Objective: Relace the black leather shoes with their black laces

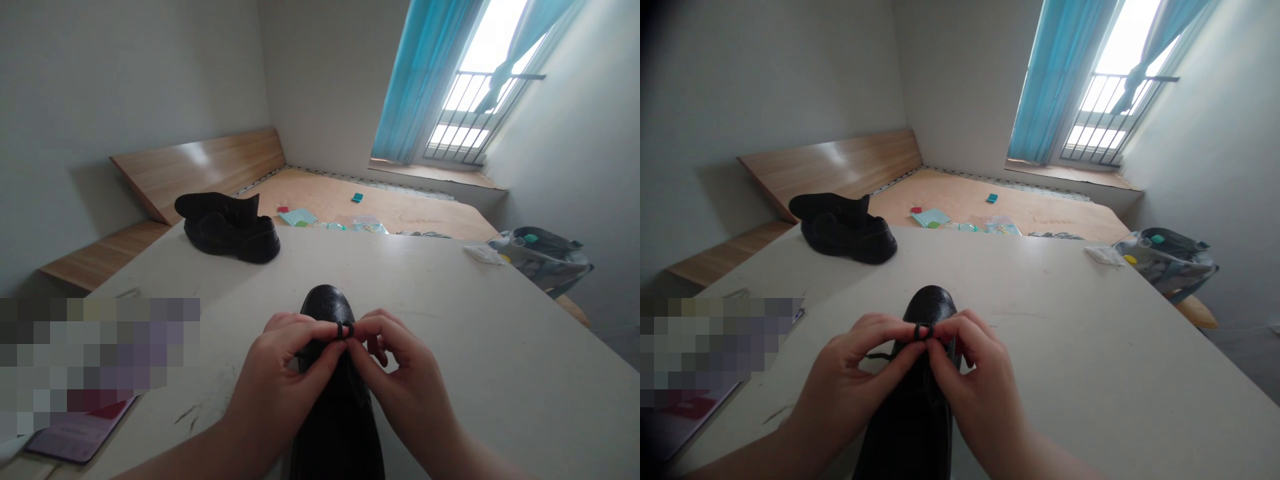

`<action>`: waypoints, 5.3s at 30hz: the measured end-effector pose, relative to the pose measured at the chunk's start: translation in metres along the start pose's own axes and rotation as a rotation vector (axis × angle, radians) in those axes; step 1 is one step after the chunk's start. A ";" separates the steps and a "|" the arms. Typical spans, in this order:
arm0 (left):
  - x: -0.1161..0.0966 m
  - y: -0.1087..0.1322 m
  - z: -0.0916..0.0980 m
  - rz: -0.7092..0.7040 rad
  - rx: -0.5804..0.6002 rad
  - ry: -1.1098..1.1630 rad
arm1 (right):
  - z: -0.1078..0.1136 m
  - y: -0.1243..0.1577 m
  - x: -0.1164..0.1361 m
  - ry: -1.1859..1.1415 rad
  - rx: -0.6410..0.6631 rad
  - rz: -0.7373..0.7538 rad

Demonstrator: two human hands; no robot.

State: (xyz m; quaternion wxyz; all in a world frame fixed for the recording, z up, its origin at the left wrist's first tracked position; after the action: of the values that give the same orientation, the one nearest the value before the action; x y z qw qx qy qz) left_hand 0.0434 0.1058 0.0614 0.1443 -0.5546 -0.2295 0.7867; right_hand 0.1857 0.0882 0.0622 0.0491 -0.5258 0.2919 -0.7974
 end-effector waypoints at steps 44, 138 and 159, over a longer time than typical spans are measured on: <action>0.013 0.001 -0.004 0.211 0.054 0.167 | -0.007 0.009 0.004 -0.016 0.053 0.173; -0.035 0.002 0.006 -0.440 0.127 -0.069 | -0.017 0.002 -0.039 -0.267 0.246 -0.386; -0.013 -0.004 -0.003 -0.161 0.341 -0.139 | -0.014 -0.012 -0.025 0.016 0.341 -0.066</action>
State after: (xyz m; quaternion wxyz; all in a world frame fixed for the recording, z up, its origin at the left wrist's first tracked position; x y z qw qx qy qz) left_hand 0.0509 0.1038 0.0731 0.2823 -0.4465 -0.1461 0.8364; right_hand 0.1877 0.1133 0.0438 0.1091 -0.5128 0.1354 -0.8407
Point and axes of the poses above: each hand's wrist, its own y-axis away from the middle knuckle, its own z-axis out of the back of the hand, x = y × z, the point moved 9 cm from there along -y, towards the middle knuckle, and after that the axes turned 14 degrees about -x, right-handed, at the moved point
